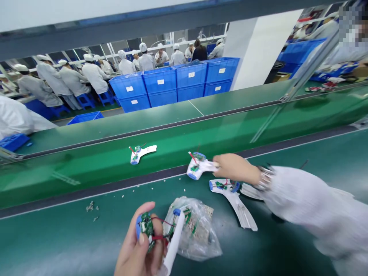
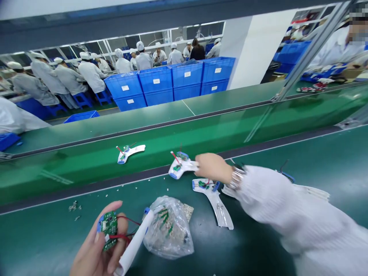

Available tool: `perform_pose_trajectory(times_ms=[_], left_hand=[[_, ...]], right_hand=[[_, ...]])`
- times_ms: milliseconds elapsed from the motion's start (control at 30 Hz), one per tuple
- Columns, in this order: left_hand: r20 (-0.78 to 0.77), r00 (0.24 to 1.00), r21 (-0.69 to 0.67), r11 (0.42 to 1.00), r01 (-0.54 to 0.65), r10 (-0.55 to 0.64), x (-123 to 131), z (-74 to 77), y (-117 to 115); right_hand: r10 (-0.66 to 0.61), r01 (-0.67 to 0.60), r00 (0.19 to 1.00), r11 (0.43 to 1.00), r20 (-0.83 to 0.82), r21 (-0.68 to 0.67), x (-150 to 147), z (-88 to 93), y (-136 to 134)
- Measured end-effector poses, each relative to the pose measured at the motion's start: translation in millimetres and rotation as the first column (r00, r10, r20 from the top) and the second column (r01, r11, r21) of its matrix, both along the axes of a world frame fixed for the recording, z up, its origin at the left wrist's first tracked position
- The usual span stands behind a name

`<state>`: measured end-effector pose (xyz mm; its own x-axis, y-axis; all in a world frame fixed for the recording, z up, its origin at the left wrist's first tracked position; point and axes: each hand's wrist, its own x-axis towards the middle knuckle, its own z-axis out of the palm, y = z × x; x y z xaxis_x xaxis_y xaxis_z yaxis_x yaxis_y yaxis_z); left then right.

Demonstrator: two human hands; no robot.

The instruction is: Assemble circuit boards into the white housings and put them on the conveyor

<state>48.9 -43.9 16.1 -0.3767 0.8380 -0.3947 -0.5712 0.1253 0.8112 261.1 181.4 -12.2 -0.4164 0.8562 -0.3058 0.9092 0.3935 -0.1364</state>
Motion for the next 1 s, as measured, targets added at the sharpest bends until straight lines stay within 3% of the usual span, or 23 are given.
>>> perform_pose_trajectory(times_ms=[133, 200, 267, 367, 500, 600, 667, 733, 800, 1000], left_hand=[[-0.016, 0.988, 0.171, 0.973, 0.155, -0.155, 3.2, -1.5, 5.1], [-0.026, 0.975, 0.229, 0.948, 0.220, -0.220, 6.5, -0.4, 6.8], [-0.031, 0.964, 0.280, 0.923, 0.263, -0.265, 10.4, 1.2, 7.5], [-0.013, 0.954, 0.337, 0.897, 0.286, -0.300, 16.2, 3.6, 7.1], [0.038, 0.949, 0.333, 0.900, 0.282, -0.312, 22.2, 8.0, 5.9], [0.088, 0.939, 0.352, 0.892, 0.284, -0.334, 25.7, 10.9, 5.0], [0.113, 0.931, 0.368, 0.885, 0.286, -0.348, 27.9, 11.6, 4.1], [0.121, 0.923, 0.398, 0.870, 0.292, -0.365, 30.2, 11.0, 3.1], [0.120, 0.921, 0.427, 0.857, 0.289, -0.371, 32.7, 10.2, 2.6], [0.147, 0.922, 0.386, 0.879, 0.279, -0.357, 41.4, 19.8, 0.8]], right_hand=[[-0.048, 0.047, 0.998, 0.998, -0.046, -0.036, 39.8, -4.5, -35.5], [-0.048, 0.043, 0.992, 0.998, -0.115, -0.044, 44.9, 5.9, -47.6], [-0.016, 0.000, 0.952, 0.999, -0.305, -0.053, 41.2, 26.6, -61.7], [0.047, -0.120, 0.740, 0.991, -0.671, -0.062, 26.7, 64.9, -90.1], [0.161, -0.396, 0.358, 0.918, -0.920, 0.007, 5.0, 93.3, -124.2], [-0.096, -0.555, 0.066, 0.823, -0.993, -0.117, -6.0, 91.5, -135.6], [-0.295, -0.625, -0.036, 0.752, -0.955, -0.209, -9.3, 87.0, -139.1], [-0.372, -0.657, -0.068, 0.715, -0.926, -0.239, -9.6, 84.1, -142.2], [-0.339, -0.645, -0.067, 0.733, -0.939, -0.218, -8.4, 83.9, -144.9], [0.058, -0.467, -0.099, 0.879, -0.993, 0.098, -9.6, 93.1, -141.4]])
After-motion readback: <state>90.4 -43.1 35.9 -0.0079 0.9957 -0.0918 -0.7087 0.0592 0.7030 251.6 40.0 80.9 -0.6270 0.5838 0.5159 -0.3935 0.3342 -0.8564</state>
